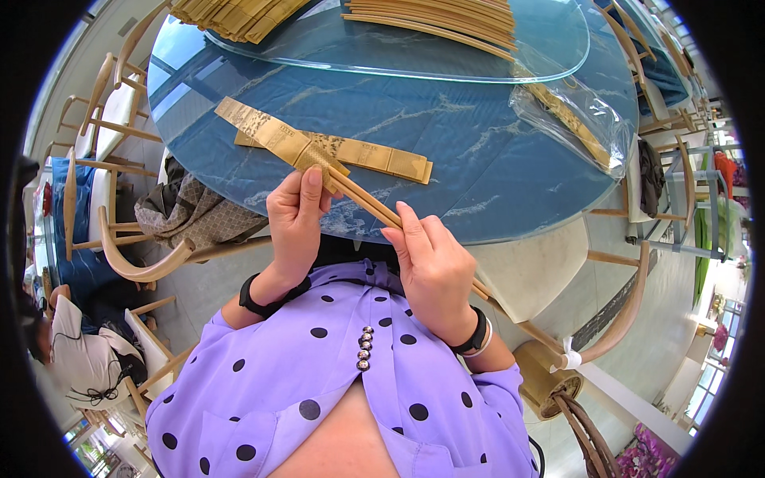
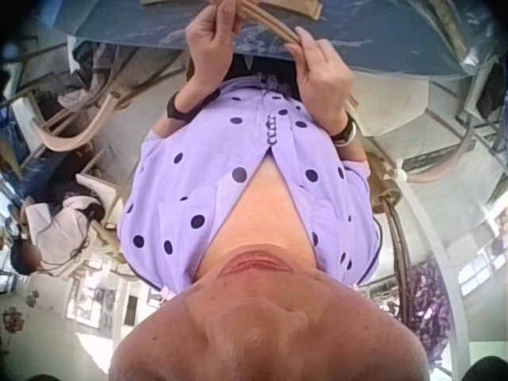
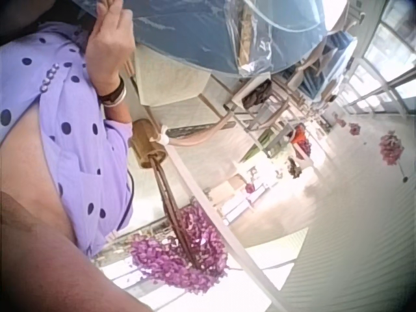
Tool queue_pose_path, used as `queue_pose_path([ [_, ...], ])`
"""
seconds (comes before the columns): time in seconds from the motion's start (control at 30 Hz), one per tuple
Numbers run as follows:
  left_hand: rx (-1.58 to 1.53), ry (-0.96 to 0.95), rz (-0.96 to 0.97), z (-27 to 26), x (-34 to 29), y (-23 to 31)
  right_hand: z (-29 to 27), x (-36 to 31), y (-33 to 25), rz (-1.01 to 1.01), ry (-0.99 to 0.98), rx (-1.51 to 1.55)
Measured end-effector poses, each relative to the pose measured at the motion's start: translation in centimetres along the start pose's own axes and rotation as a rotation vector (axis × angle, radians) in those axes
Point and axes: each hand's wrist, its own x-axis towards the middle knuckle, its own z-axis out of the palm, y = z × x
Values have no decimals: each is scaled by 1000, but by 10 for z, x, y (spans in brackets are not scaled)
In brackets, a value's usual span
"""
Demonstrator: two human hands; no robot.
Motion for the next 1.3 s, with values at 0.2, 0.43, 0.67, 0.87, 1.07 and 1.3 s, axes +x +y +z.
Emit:
queue_pose_path([
  [0.2,-126,-44,-101,1,3,6,2,-4,0,-4,-16,-12],
  [0.43,-154,-173,-164,-2,-1,10,5,-5,-6,5,-6,-31],
  [0.67,-247,-102,-126,1,7,17,5,-3,-5,1,1,-14],
  [0.87,-164,-125,-73,7,5,15,6,2,-8,-12,18,2],
  [1.07,-217,-33,5,-21,29,33,-3,9,9,-28,-16,59],
  [1.3,-156,-45,23,-20,31,39,-12,5,19,-88,7,-8],
])
